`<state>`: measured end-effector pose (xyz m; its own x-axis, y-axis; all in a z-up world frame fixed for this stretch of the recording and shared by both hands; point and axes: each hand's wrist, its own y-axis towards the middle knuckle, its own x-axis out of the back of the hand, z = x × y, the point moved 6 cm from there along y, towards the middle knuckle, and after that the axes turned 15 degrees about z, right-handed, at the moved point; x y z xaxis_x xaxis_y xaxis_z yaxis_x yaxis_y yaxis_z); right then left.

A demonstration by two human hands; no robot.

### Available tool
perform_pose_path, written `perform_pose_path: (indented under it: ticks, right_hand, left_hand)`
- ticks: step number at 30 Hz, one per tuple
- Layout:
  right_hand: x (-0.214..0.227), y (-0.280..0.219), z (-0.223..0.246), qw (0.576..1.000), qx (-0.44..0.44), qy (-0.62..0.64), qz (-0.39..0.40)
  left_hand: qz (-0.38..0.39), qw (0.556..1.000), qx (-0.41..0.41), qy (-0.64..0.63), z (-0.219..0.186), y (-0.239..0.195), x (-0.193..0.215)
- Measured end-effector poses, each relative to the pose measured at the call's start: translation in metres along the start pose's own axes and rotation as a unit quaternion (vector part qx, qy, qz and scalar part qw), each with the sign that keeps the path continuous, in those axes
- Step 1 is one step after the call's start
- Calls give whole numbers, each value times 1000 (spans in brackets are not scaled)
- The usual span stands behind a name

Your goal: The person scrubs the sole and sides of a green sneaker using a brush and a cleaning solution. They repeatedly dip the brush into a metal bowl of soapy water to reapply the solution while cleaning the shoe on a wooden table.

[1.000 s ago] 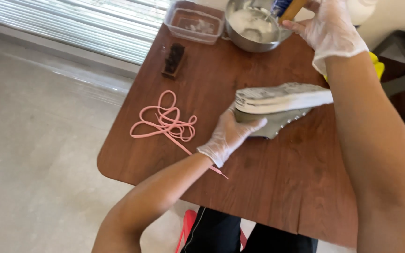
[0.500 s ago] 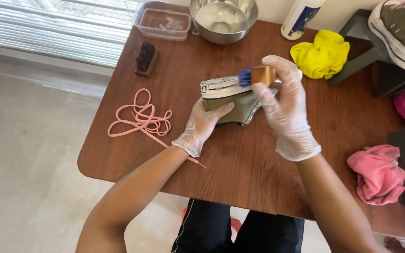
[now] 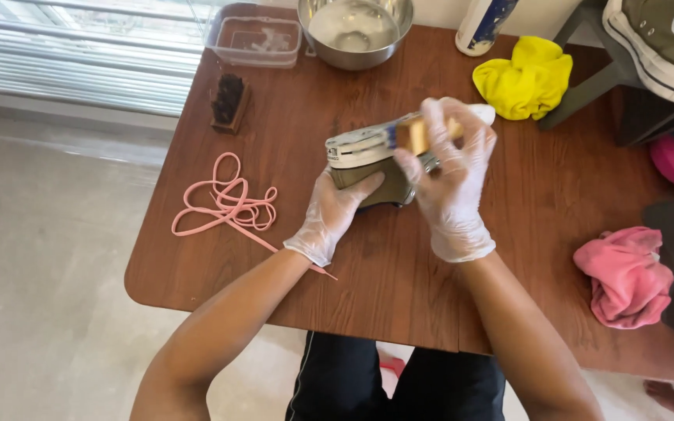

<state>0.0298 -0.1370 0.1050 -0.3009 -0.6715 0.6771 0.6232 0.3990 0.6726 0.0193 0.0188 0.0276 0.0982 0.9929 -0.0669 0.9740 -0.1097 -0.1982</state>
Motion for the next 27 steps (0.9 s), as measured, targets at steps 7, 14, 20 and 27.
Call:
perform_pose_path:
  ticks: [7, 14, 20, 27]
  right_hand:
    - [-4, 0, 20, 998, 36, -49, -3]
    - [11, -2, -16, 994, 26, -105, -16]
    - [-6, 0, 29, 997, 15, -61, -33]
    - [6, -4, -6, 997, 20, -55, -42]
  left_hand:
    - [-3, 1000, -23, -3, -3, 1, 1]
    - [-17, 999, -13, -27, -1, -1, -1]
    - [-22, 999, -7, 29, -18, -11, -6]
    - [-47, 998, 17, 30, -7, -5, -1]
